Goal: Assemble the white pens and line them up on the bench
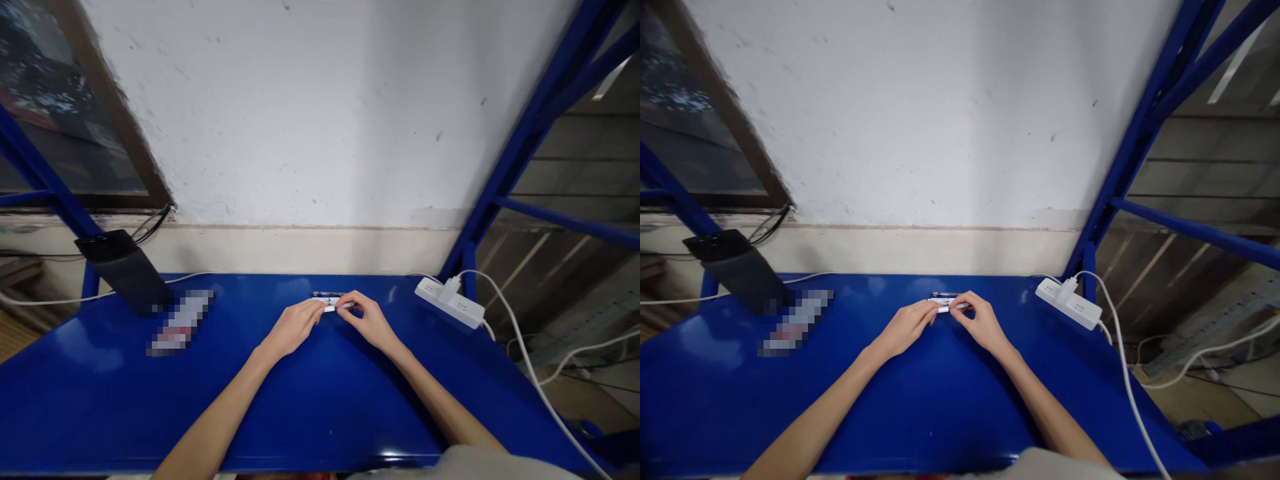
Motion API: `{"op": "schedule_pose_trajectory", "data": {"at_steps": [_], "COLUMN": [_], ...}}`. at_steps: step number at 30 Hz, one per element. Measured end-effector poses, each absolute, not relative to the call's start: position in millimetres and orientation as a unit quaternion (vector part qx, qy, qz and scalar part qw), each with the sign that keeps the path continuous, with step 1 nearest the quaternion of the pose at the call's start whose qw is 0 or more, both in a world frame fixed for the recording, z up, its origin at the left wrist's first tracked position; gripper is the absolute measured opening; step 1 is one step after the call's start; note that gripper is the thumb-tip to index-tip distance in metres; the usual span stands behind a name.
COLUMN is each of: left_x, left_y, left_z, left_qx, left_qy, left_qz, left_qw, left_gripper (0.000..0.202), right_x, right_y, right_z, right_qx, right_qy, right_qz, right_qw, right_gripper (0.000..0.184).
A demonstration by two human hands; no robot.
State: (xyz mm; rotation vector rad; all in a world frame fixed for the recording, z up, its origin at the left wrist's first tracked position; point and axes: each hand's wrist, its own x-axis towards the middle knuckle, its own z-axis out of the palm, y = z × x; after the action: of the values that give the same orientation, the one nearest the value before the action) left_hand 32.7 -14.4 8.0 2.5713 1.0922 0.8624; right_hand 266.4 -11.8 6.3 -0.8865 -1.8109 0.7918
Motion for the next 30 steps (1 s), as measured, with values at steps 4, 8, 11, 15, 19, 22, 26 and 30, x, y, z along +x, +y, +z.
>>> {"op": "schedule_pose_trajectory", "data": {"at_steps": [4, 8, 11, 15, 19, 22, 26, 30], "left_x": [33.8, 34.2, 33.9, 32.4, 31.8, 32.1, 31.3, 29.3], "left_y": [-16.3, -16.4, -14.7, -13.3, -11.9, -8.9, -5.0, -4.5], "left_z": [9.7, 7.4, 4.3, 5.7, 8.4, 5.7, 0.4, 0.2], "left_qx": [0.868, 0.858, 0.853, 0.857, 0.863, 0.851, 0.837, 0.830], "left_qy": [0.378, 0.383, 0.378, 0.374, 0.354, 0.352, 0.364, 0.369], "left_qz": [0.297, 0.314, 0.327, 0.322, 0.328, 0.353, 0.371, 0.380], "left_qw": [0.122, 0.138, 0.150, 0.149, 0.148, 0.162, 0.171, 0.174], "left_gripper": [0.039, 0.041, 0.038, 0.039, 0.043, 0.040, 0.038, 0.037], "right_x": [267.0, 268.1, 269.2, 269.7, 269.0, 269.6, 274.4, 280.1], "right_y": [-8.8, -4.5, -3.1, -3.9, -2.6, 0.9, 5.5, 6.3], "right_z": [5.1, 1.7, 0.7, 2.7, 2.2, -0.8, -3.3, -1.8], "right_qx": [-0.364, -0.356, -0.355, -0.389, -0.410, -0.418, -0.440, -0.445], "right_qy": [-0.716, -0.689, -0.665, -0.664, -0.658, -0.648, -0.633, -0.600], "right_qz": [0.356, 0.387, 0.411, 0.390, 0.361, 0.360, 0.357, 0.364], "right_qw": [0.478, 0.498, 0.512, 0.505, 0.518, 0.526, 0.528, 0.556], "right_gripper": [0.016, 0.024, 0.026, 0.025, 0.030, 0.033, 0.034, 0.034]}}
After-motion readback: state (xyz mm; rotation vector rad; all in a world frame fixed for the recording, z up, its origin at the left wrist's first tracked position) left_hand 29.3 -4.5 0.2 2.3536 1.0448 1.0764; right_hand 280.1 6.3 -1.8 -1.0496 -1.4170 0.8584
